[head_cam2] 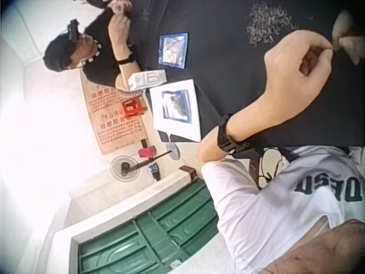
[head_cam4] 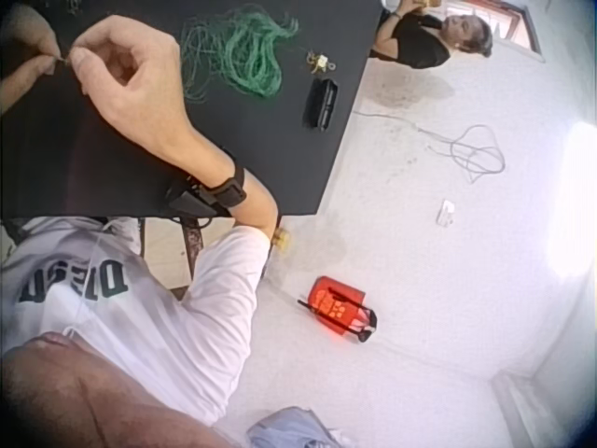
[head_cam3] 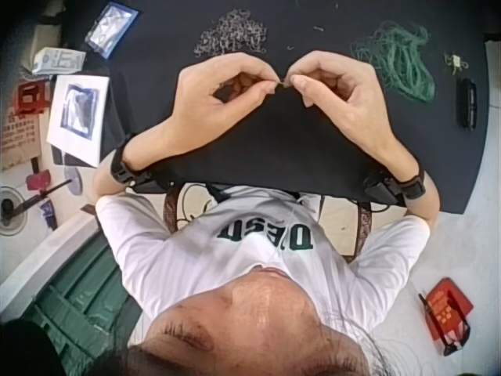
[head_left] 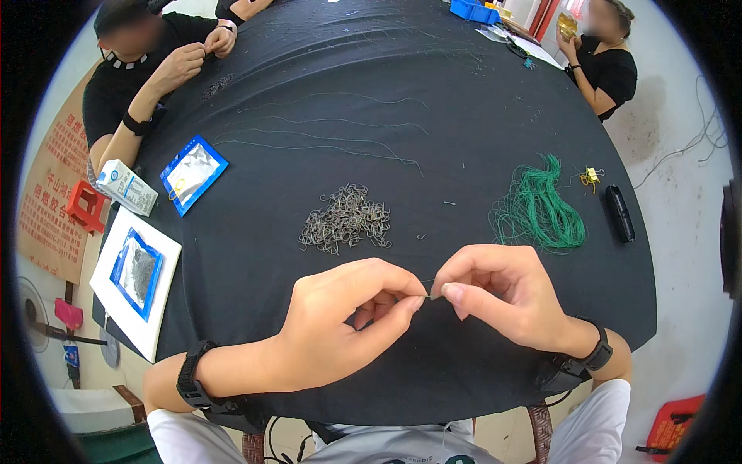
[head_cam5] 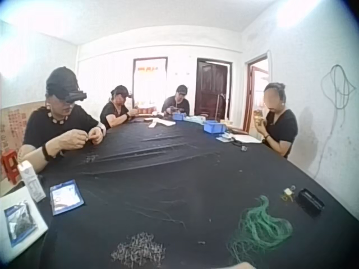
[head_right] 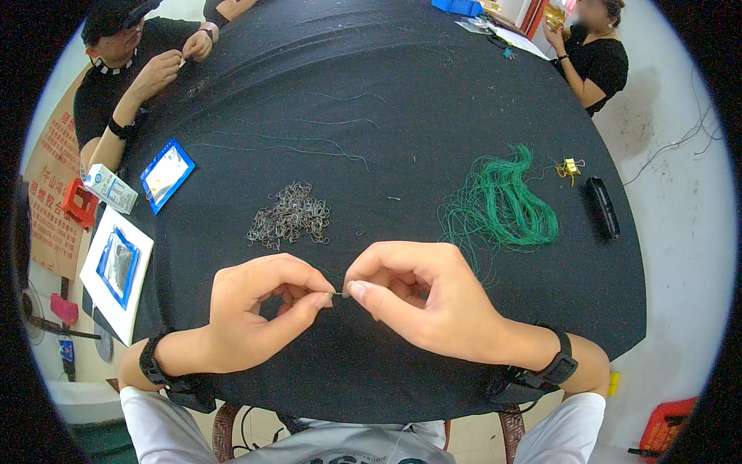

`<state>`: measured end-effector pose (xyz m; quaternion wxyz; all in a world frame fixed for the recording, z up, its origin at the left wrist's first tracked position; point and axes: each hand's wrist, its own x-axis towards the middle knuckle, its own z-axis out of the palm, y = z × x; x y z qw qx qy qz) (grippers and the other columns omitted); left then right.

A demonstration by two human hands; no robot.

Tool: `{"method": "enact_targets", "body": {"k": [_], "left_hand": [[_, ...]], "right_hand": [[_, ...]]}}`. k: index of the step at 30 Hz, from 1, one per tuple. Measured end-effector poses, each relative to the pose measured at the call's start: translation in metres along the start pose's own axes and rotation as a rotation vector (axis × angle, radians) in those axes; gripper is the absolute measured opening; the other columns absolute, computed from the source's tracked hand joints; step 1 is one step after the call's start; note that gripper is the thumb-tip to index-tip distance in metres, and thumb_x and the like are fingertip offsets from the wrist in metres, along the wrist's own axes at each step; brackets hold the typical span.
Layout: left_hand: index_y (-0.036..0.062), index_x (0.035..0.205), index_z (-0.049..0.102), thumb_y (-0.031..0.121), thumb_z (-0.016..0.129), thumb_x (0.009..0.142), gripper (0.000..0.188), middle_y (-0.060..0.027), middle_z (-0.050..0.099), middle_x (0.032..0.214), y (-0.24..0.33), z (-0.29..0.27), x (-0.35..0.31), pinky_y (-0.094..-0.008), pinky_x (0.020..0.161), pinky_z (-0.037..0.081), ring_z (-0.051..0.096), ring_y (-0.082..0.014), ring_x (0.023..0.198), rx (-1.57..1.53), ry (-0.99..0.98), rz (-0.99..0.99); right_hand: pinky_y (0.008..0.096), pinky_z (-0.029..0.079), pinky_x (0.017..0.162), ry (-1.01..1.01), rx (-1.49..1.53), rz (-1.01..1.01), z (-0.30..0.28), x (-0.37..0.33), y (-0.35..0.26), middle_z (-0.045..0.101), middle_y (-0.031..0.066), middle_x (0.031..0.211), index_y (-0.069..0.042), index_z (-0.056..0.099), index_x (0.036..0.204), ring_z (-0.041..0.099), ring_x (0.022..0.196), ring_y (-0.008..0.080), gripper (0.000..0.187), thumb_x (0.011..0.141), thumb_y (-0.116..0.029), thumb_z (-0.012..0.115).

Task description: The person threads small metal hooks and components onto a green line by hand at a table.

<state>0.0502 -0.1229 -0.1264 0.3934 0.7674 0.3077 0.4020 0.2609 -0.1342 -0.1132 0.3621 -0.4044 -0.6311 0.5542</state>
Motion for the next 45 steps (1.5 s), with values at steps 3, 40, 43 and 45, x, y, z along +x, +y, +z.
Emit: {"method": "enact_targets", "body": {"k": [3, 40, 43, 45], "left_hand": [[-0.003, 0.092, 0.062, -0.004, 0.062, 0.081, 0.011, -0.0076, 0.064, 0.083, -0.001, -0.002, -0.001, -0.0191, 0.06, 0.048, 0.061, -0.0079, 0.071, -0.082, -0.052, -0.119], [-0.0001, 0.088, 0.064, -0.001, 0.065, 0.079, 0.009, -0.0018, 0.062, 0.072, -0.012, -0.001, 0.002, -0.0182, 0.046, 0.036, 0.048, -0.0017, 0.054, -0.012, -0.061, -0.039], [-0.0016, 0.091, 0.063, -0.001, 0.063, 0.082, 0.009, -0.0027, 0.063, 0.077, -0.011, -0.003, 0.001, -0.0172, 0.051, 0.04, 0.053, -0.002, 0.061, -0.1, -0.072, -0.148], [-0.0024, 0.092, 0.062, -0.001, 0.061, 0.083, 0.009, -0.0033, 0.064, 0.079, -0.015, -0.002, 0.0, -0.017, 0.054, 0.042, 0.055, -0.0028, 0.065, -0.137, -0.061, -0.175]], "right_hand": [[0.0155, 0.034, 0.051, -0.029, -0.072, 0.054, -0.006, 0.001, -0.004, 0.057, -0.0039, 0.067, 0.0, 0.063, 0.087, 0.046, 0.059, -0.0014, 0.01, 0.088, -0.01, 0.059], [0.03, 0.045, 0.073, -0.11, -0.347, -0.181, -0.014, 0.015, 0.004, 0.063, 0.0071, 0.081, -0.002, 0.066, 0.082, 0.059, 0.078, 0.0181, 0.006, 0.077, -0.004, 0.067], [0.0288, 0.046, 0.071, -0.099, -0.353, -0.18, -0.016, 0.016, 0.005, 0.063, 0.0078, 0.08, 0.0, 0.065, 0.082, 0.06, 0.076, 0.017, 0.005, 0.077, -0.003, 0.065], [0.0282, 0.046, 0.071, -0.099, -0.349, -0.185, -0.018, 0.017, 0.006, 0.063, 0.008, 0.08, 0.001, 0.065, 0.082, 0.06, 0.076, 0.016, 0.005, 0.078, -0.003, 0.064]]}}
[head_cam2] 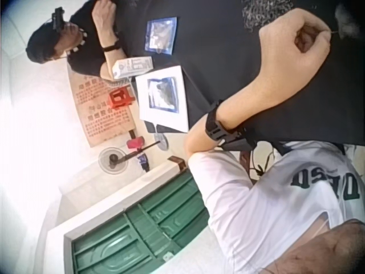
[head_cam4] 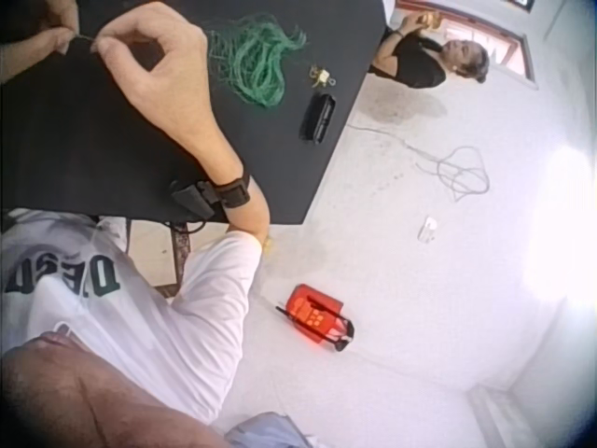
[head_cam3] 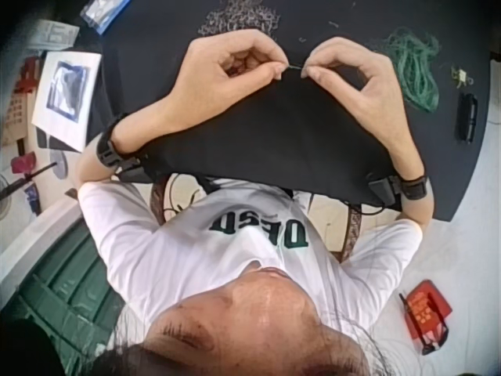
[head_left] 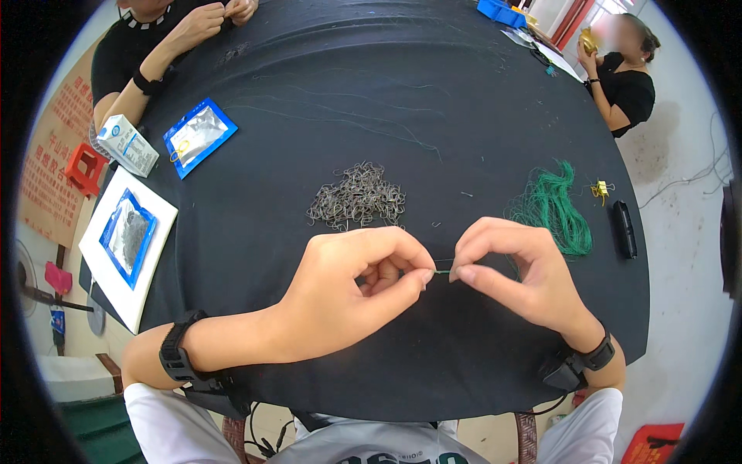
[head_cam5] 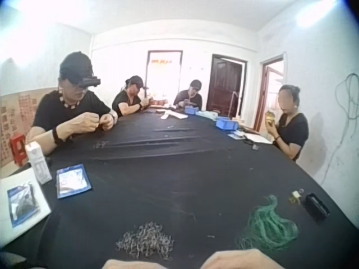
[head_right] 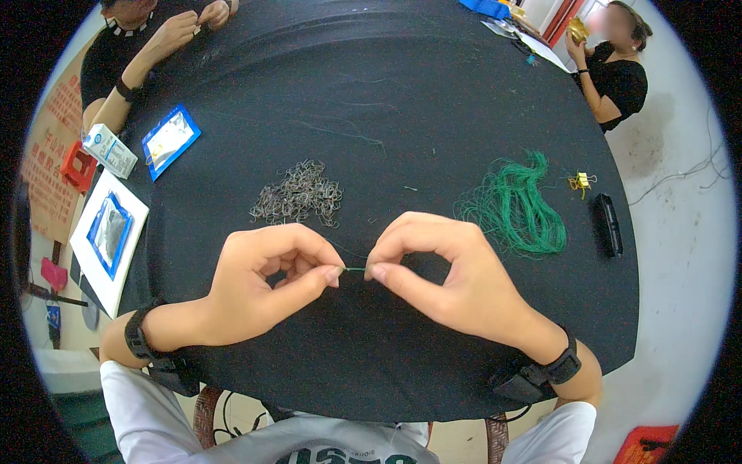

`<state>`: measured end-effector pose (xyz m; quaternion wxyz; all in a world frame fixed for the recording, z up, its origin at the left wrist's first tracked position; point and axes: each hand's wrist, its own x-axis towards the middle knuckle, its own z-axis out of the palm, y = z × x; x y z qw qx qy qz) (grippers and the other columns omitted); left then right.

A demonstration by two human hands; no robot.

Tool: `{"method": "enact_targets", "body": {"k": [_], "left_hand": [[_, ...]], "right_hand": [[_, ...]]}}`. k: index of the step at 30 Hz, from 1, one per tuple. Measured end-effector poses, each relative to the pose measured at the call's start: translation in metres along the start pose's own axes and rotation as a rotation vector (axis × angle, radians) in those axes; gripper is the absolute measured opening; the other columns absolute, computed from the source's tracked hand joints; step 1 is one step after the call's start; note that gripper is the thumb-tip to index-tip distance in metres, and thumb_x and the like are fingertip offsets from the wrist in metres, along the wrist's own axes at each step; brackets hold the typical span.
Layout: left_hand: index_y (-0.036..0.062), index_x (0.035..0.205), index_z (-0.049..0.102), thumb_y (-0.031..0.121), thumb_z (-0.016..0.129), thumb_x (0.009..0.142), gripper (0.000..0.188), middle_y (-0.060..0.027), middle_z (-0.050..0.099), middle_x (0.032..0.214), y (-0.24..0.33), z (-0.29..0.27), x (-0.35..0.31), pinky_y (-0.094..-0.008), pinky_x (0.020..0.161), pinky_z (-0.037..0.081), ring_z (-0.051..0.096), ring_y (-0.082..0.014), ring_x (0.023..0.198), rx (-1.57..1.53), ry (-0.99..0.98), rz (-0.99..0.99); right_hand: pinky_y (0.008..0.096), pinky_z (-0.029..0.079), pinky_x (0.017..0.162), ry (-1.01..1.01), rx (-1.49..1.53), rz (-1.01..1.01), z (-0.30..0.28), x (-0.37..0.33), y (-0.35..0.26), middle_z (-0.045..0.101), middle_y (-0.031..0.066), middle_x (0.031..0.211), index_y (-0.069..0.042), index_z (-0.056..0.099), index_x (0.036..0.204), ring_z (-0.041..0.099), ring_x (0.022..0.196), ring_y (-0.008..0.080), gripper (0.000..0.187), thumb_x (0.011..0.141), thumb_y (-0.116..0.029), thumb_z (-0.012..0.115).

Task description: The person threads small metal hooks and components onto a green line by hand at a table.

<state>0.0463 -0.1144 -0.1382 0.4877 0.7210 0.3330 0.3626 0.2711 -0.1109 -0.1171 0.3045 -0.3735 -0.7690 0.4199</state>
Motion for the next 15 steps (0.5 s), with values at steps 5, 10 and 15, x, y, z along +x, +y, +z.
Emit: {"method": "enact_targets", "body": {"k": [5, 10, 15], "left_hand": [[-0.0038, 0.094, 0.061, -0.001, 0.059, 0.085, 0.009, -0.0056, 0.064, 0.084, 0.002, 0.0, 0.001, -0.0171, 0.063, 0.046, 0.059, -0.0051, 0.073, -0.045, 0.014, -0.092], [-0.0035, 0.093, 0.061, -0.002, 0.06, 0.084, 0.009, -0.0042, 0.064, 0.081, 0.0, 0.0, 0.0, -0.0168, 0.059, 0.045, 0.057, -0.0035, 0.07, 0.027, 0.052, -0.063], [-0.003, 0.091, 0.062, -0.002, 0.061, 0.083, 0.008, -0.0029, 0.063, 0.079, 0.002, 0.001, 0.0, -0.0165, 0.055, 0.041, 0.053, -0.0015, 0.064, 0.084, 0.046, 0.0]], "right_hand": [[0.0221, 0.047, 0.066, 0.188, 0.225, 0.189, -0.001, -0.001, 0.002, 0.062, 0.0046, 0.077, 0.003, 0.062, 0.089, 0.059, 0.07, 0.0086, 0.01, 0.087, -0.006, 0.058], [0.0165, 0.039, 0.056, 0.265, 0.284, 0.312, -0.006, -0.001, -0.013, 0.059, 0.0014, 0.073, 0.003, 0.061, 0.091, 0.052, 0.063, 0.0017, 0.011, 0.09, -0.006, 0.056], [0.0164, 0.026, 0.048, 0.226, 0.203, 0.183, 0.012, -0.006, -0.014, 0.049, -0.0073, 0.062, 0.003, 0.062, 0.089, 0.036, 0.054, -0.0027, 0.006, 0.085, -0.001, 0.061]]}}
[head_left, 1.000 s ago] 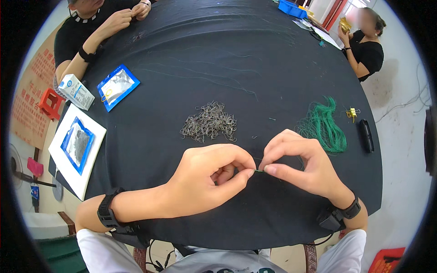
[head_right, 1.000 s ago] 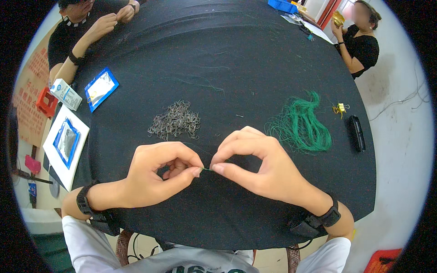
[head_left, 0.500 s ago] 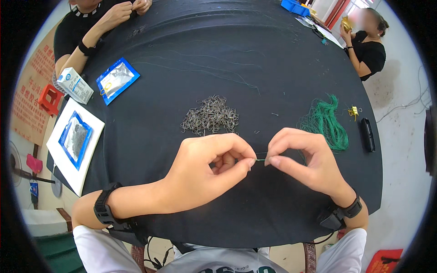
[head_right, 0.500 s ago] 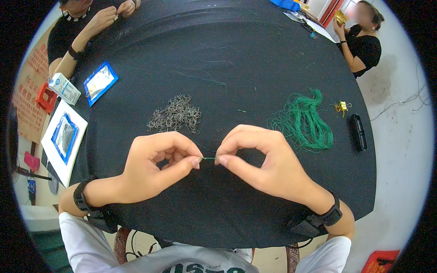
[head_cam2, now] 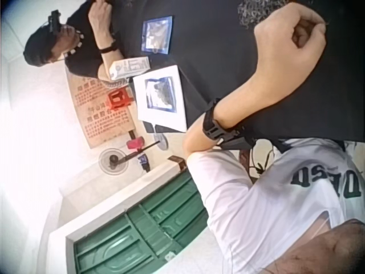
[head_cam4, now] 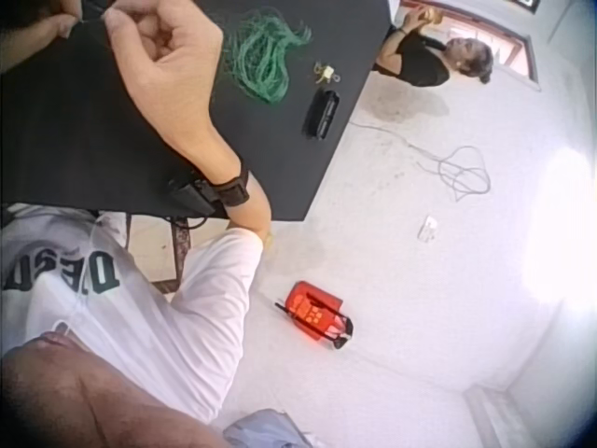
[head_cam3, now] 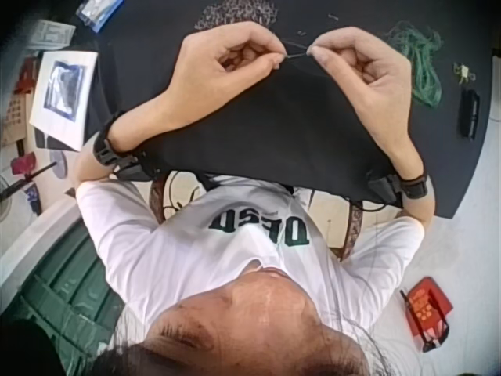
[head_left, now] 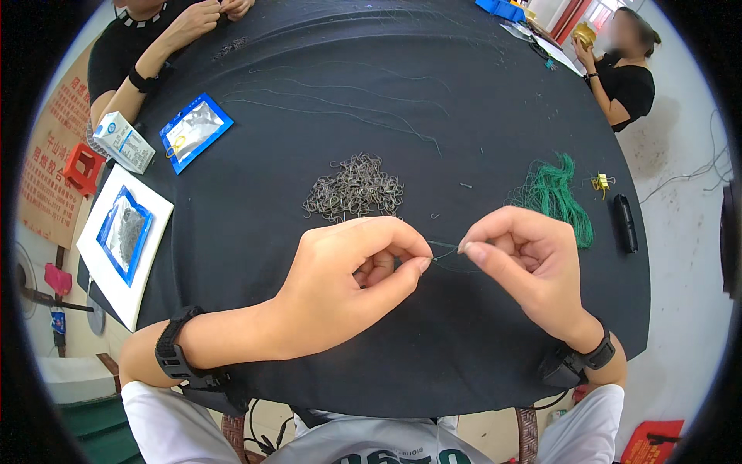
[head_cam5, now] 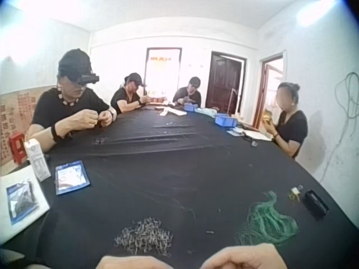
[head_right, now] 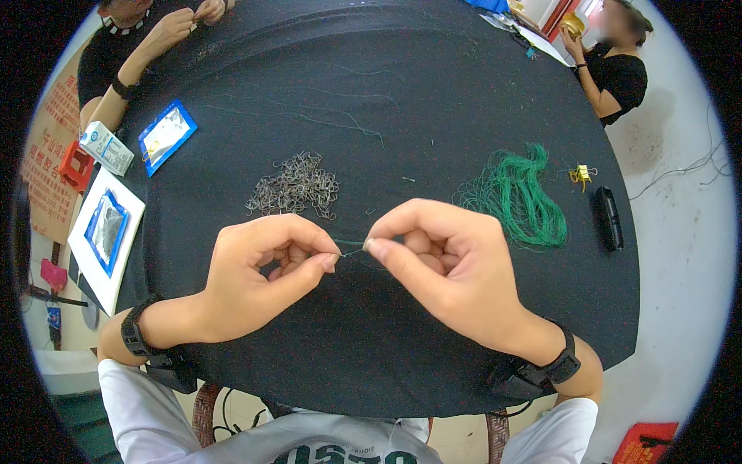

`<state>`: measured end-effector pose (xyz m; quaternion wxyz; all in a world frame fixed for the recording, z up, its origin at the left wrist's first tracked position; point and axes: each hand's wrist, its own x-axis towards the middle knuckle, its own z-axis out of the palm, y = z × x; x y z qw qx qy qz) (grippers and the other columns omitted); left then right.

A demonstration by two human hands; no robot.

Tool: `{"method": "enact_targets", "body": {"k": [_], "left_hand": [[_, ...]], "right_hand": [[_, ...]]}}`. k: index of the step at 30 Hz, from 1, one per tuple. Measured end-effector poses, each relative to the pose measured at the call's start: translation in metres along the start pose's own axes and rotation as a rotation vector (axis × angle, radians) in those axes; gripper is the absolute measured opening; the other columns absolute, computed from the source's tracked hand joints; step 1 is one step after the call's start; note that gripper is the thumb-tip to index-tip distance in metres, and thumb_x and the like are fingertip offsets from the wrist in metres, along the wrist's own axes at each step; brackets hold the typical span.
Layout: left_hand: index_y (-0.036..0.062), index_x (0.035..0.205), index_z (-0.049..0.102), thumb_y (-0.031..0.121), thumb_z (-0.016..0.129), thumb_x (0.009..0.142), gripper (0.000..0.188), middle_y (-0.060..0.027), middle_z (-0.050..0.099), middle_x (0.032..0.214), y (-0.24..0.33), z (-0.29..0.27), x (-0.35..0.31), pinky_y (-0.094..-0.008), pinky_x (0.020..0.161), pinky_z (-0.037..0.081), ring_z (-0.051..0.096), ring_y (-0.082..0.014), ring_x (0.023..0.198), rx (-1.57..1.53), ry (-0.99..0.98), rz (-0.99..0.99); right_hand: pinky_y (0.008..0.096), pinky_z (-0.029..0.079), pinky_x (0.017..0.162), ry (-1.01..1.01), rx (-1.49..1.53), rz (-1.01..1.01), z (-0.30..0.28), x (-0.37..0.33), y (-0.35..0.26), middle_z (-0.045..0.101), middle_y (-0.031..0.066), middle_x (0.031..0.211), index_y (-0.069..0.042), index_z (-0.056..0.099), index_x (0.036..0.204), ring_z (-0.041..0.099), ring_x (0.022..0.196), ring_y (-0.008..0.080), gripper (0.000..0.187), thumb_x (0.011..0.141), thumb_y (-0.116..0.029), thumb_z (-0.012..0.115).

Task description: The person threads small metal hooks and components onto a green line by hand at a table.

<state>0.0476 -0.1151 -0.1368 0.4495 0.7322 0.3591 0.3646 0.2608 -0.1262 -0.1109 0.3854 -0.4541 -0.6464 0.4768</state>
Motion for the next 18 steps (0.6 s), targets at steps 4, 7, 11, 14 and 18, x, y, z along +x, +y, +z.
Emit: {"method": "enact_targets", "body": {"k": [4, 7, 11, 14, 18], "left_hand": [[-0.0027, 0.091, 0.063, -0.002, 0.062, 0.082, 0.008, -0.0024, 0.063, 0.077, -0.0029, 0.0015, -0.0004, -0.0162, 0.052, 0.039, 0.051, -0.0008, 0.061, -0.008, 0.016, 0.025], [-0.0028, 0.091, 0.063, -0.002, 0.062, 0.082, 0.008, -0.0024, 0.063, 0.077, -0.0006, 0.0002, 0.0002, -0.0161, 0.052, 0.039, 0.051, -0.0006, 0.061, 0.025, 0.005, 0.037], [-0.0028, 0.091, 0.063, -0.002, 0.063, 0.082, 0.009, -0.0025, 0.063, 0.078, -0.0028, 0.0012, 0.0006, -0.0161, 0.052, 0.039, 0.051, -0.0005, 0.061, 0.013, -0.002, 0.046], [-0.0026, 0.091, 0.064, -0.001, 0.064, 0.082, 0.009, -0.0024, 0.063, 0.079, -0.0039, 0.0011, 0.0003, -0.016, 0.052, 0.039, 0.051, -0.0005, 0.061, 0.018, -0.001, 0.047], [-0.0022, 0.091, 0.064, -0.001, 0.064, 0.082, 0.009, -0.0022, 0.063, 0.079, -0.0045, 0.0015, 0.0005, -0.016, 0.052, 0.039, 0.051, -0.0006, 0.061, 0.031, -0.001, 0.055]], "right_hand": [[0.02, 0.019, 0.044, -0.036, -0.139, -0.004, -0.0015, -0.0009, -0.0001, 0.038, -0.0092, 0.054, 0.0, 0.064, 0.084, 0.028, 0.05, -0.0013, 0.004, 0.082, -0.003, 0.064], [0.0217, 0.018, 0.044, -0.04, -0.201, -0.028, -0.0008, 0.0, -0.0028, 0.034, -0.0085, 0.052, -0.001, 0.065, 0.082, 0.025, 0.048, -0.0002, 0.002, 0.08, -0.003, 0.064], [0.0223, 0.019, 0.043, -0.034, -0.312, -0.066, -0.0016, -0.0005, 0.0018, 0.033, -0.0063, 0.05, -0.002, 0.064, 0.081, 0.026, 0.046, 0.001, 0.002, 0.079, -0.002, 0.064], [0.0236, 0.021, 0.042, -0.042, -0.376, -0.084, -0.0004, -0.0003, 0.0026, 0.032, -0.0029, 0.049, -0.003, 0.064, 0.08, 0.027, 0.044, 0.0037, 0.004, 0.076, -0.002, 0.065], [0.0252, 0.025, 0.042, -0.04, -0.473, -0.198, 0.0002, -0.0006, 0.0037, 0.037, 0.0004, 0.049, -0.004, 0.064, 0.079, 0.03, 0.042, 0.0079, 0.007, 0.073, -0.002, 0.066]]}}
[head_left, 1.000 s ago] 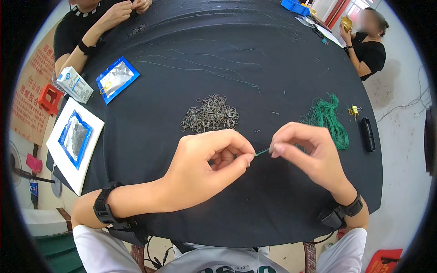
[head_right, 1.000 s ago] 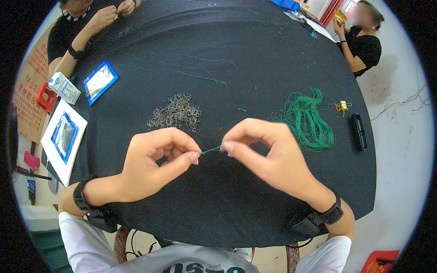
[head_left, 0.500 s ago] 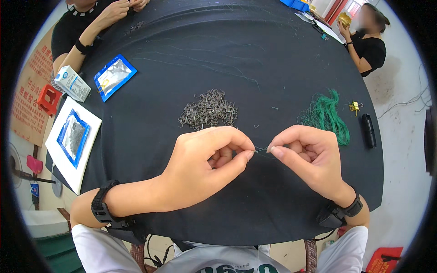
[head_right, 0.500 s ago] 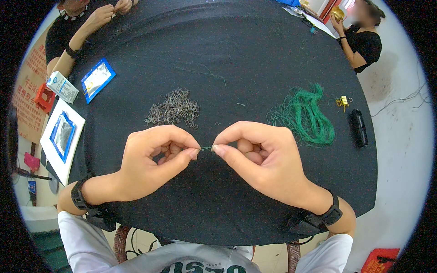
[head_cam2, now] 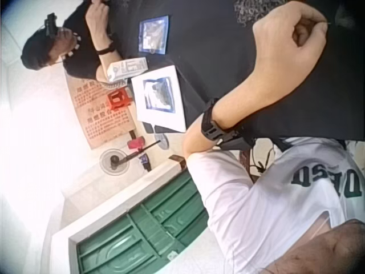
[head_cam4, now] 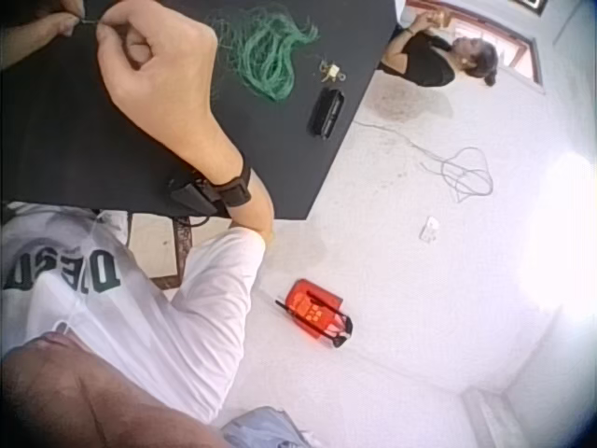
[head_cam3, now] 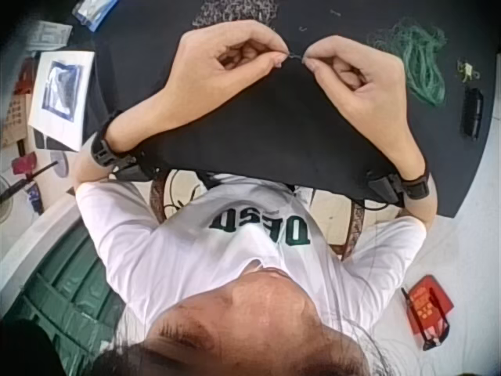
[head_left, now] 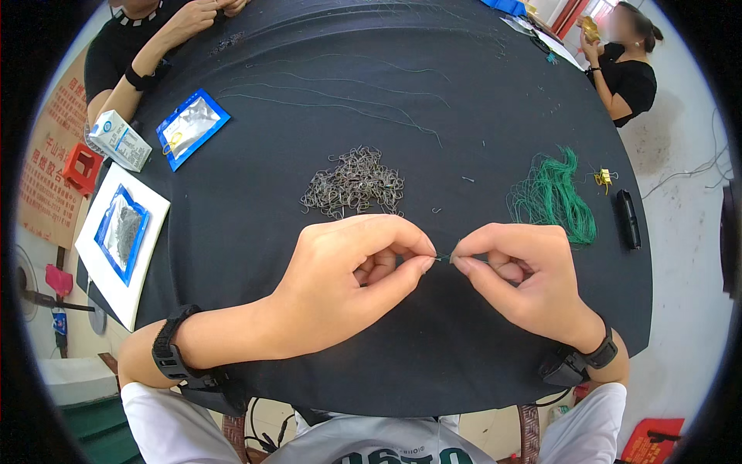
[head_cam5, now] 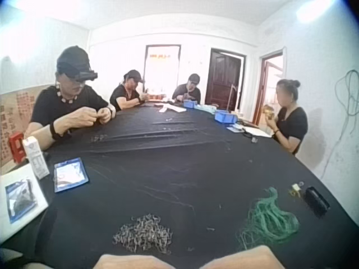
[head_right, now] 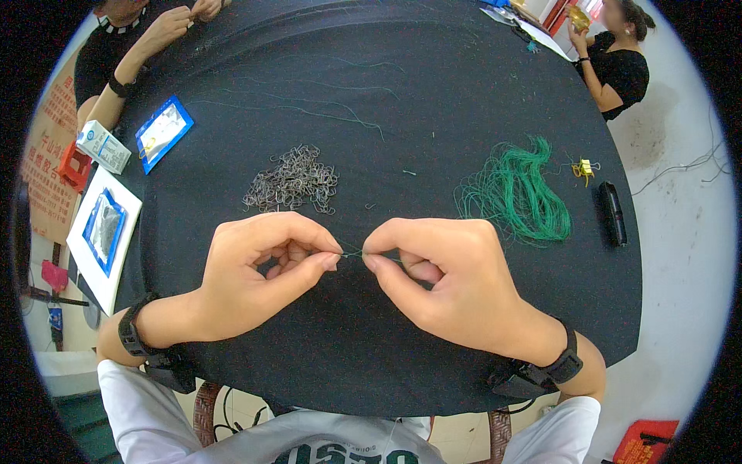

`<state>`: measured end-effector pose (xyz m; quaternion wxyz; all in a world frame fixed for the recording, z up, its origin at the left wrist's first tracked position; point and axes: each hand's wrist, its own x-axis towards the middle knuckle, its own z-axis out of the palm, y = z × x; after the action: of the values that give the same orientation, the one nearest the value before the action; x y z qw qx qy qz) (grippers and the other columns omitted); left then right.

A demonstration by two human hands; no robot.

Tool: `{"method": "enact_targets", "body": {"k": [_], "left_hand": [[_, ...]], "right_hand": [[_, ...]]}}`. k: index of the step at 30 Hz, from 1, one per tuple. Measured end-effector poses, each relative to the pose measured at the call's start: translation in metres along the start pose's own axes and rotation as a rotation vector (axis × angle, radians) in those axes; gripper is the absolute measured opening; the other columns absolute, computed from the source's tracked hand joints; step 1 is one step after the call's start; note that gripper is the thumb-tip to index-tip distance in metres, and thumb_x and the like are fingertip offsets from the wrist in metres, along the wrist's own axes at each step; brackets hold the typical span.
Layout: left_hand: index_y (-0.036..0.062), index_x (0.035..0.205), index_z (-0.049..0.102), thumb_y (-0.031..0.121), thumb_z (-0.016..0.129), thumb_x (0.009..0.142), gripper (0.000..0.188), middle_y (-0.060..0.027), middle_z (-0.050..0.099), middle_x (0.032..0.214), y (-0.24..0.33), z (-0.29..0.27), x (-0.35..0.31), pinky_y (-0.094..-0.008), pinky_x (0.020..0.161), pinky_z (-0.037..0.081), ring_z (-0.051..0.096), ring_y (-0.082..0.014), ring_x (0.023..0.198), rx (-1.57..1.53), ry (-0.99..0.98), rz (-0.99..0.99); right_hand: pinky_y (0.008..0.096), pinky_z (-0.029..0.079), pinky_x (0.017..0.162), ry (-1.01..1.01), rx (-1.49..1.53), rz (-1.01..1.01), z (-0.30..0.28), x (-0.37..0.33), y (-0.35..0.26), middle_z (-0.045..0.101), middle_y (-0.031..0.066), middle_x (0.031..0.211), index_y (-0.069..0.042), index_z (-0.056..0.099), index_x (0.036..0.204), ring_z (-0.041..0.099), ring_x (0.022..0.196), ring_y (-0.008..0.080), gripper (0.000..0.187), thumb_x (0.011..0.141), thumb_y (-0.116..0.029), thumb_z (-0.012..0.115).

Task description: The person threads small metal hooks and components onto a green line by hand at a table.

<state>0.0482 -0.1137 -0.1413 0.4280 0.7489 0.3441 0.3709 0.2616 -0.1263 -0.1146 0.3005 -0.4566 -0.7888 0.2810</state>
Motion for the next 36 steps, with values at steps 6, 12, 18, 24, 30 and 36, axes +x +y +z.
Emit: {"method": "enact_targets", "body": {"k": [6, 12, 18, 24, 30, 36], "left_hand": [[-0.0017, 0.091, 0.065, -0.001, 0.064, 0.082, 0.009, -0.0021, 0.063, 0.078, -0.0015, 0.0004, -0.0002, -0.0162, 0.051, 0.039, 0.05, -0.0004, 0.061, 0.013, 0.005, 0.011], [-0.0003, 0.092, 0.065, 0.001, 0.064, 0.082, 0.01, -0.0012, 0.063, 0.077, 0.0002, -0.0004, 0.0002, -0.0161, 0.049, 0.036, 0.049, 0.0, 0.059, 0.031, -0.01, 0.01], [0.0002, 0.091, 0.065, 0.001, 0.064, 0.082, 0.009, -0.0017, 0.064, 0.078, -0.0019, 0.0011, 0.0004, -0.0163, 0.048, 0.036, 0.049, 0.0, 0.058, 0.013, -0.001, 0.021], [0.001, 0.091, 0.066, 0.0, 0.064, 0.081, 0.009, -0.0018, 0.064, 0.077, -0.0009, -0.0006, 0.001, -0.0166, 0.047, 0.035, 0.049, -0.0004, 0.057, 0.052, -0.007, 0.045], [0.0017, 0.09, 0.066, 0.0, 0.064, 0.08, 0.01, -0.0021, 0.065, 0.076, -0.0012, 0.0009, 0.0005, -0.0167, 0.047, 0.036, 0.05, -0.001, 0.056, 0.047, -0.011, 0.043], [0.0011, 0.091, 0.066, 0.0, 0.065, 0.081, 0.01, -0.0036, 0.066, 0.077, -0.0026, 0.0011, 0.0009, -0.0176, 0.048, 0.038, 0.053, -0.0021, 0.058, 0.042, -0.022, 0.057]], "right_hand": [[0.0274, 0.041, 0.046, 0.02, -0.159, -0.199, 0.0012, 0.0015, -0.0006, 0.056, 0.0063, 0.059, -0.004, 0.064, 0.079, 0.053, 0.047, 0.0176, 0.009, 0.071, -0.002, 0.067], [0.0313, 0.049, 0.051, 0.04, -0.213, -0.301, 0.0022, 0.001, -0.0006, 0.062, 0.0089, 0.066, -0.005, 0.063, 0.08, 0.062, 0.056, 0.0245, 0.011, 0.071, -0.001, 0.066], [0.0313, 0.049, 0.05, 0.036, -0.216, -0.311, 0.0033, 0.0003, 0.0003, 0.062, 0.0084, 0.067, -0.005, 0.063, 0.081, 0.062, 0.056, 0.0237, 0.011, 0.071, 0.0, 0.066], [0.0293, 0.046, 0.047, 0.041, -0.195, -0.28, -0.0016, 0.0, -0.006, 0.061, 0.0078, 0.064, -0.005, 0.063, 0.082, 0.06, 0.053, 0.0219, 0.013, 0.071, 0.0, 0.066], [0.0293, 0.042, 0.043, 0.061, -0.237, -0.314, 0.0019, -0.0015, -0.0003, 0.057, 0.0065, 0.058, -0.005, 0.063, 0.082, 0.056, 0.047, 0.0206, 0.013, 0.071, 0.001, 0.066], [0.0291, 0.04, 0.041, 0.115, -0.285, -0.384, 0.0028, -0.0016, -0.001, 0.055, 0.0054, 0.056, -0.005, 0.064, 0.083, 0.054, 0.045, 0.0195, 0.014, 0.07, 0.001, 0.067]]}}
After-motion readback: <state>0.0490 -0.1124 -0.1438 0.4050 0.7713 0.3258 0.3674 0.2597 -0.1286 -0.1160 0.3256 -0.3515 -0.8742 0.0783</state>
